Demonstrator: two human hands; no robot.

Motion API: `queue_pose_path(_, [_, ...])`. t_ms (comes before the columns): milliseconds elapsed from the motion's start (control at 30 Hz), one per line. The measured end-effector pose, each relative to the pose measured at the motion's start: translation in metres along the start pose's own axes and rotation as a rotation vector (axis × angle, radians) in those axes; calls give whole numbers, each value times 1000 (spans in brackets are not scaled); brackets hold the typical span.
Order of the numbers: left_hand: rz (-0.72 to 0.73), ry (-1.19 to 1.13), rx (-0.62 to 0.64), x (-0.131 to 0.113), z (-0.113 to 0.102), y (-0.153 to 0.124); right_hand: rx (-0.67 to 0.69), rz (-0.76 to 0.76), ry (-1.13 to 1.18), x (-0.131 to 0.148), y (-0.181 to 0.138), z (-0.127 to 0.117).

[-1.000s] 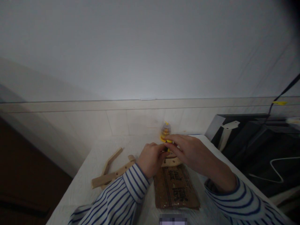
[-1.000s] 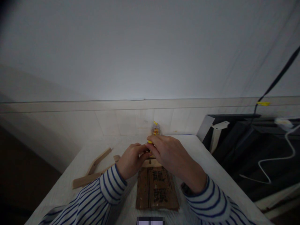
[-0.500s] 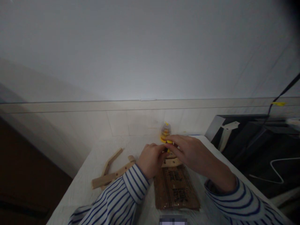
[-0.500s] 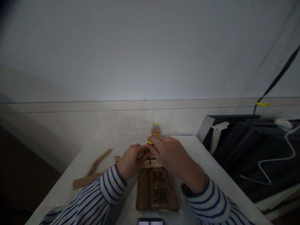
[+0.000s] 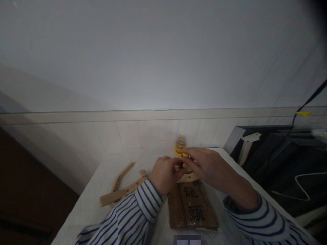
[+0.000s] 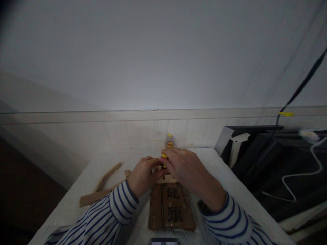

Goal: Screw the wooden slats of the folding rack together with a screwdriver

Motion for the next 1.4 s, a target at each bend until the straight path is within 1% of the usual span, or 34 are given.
queue_pose_path(167, [-22, 0, -21, 2, 1, 0, -2, 14, -14, 1, 0, 1])
queue_pose_path(267, [-19, 9, -10, 2, 1, -1, -33, 13, -16, 1, 0, 1])
queue_pose_path(433, [-36, 21, 2, 1, -1, -1, -25, 14, 0, 3, 0, 1])
queue_pose_path(567, [-8, 9, 2, 1, -1, 0, -53, 11, 50, 4, 0, 0])
queue_pose_path(833, [37, 30, 18, 1, 0, -1, -13, 1, 61, 4, 1, 0])
queue_pose_path(1400, [34, 47, 39, 0, 1, 0, -23, -2, 12, 2, 0, 2])
Point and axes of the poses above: each hand's wrist, its own y-axis towards the middle knuckle, its own z-axis out of the palm, x = y × z, the point moved 2 cm from there along y, towards the middle knuckle, and after that the axes turned 9 degrees about z, right-handed, at the moved point
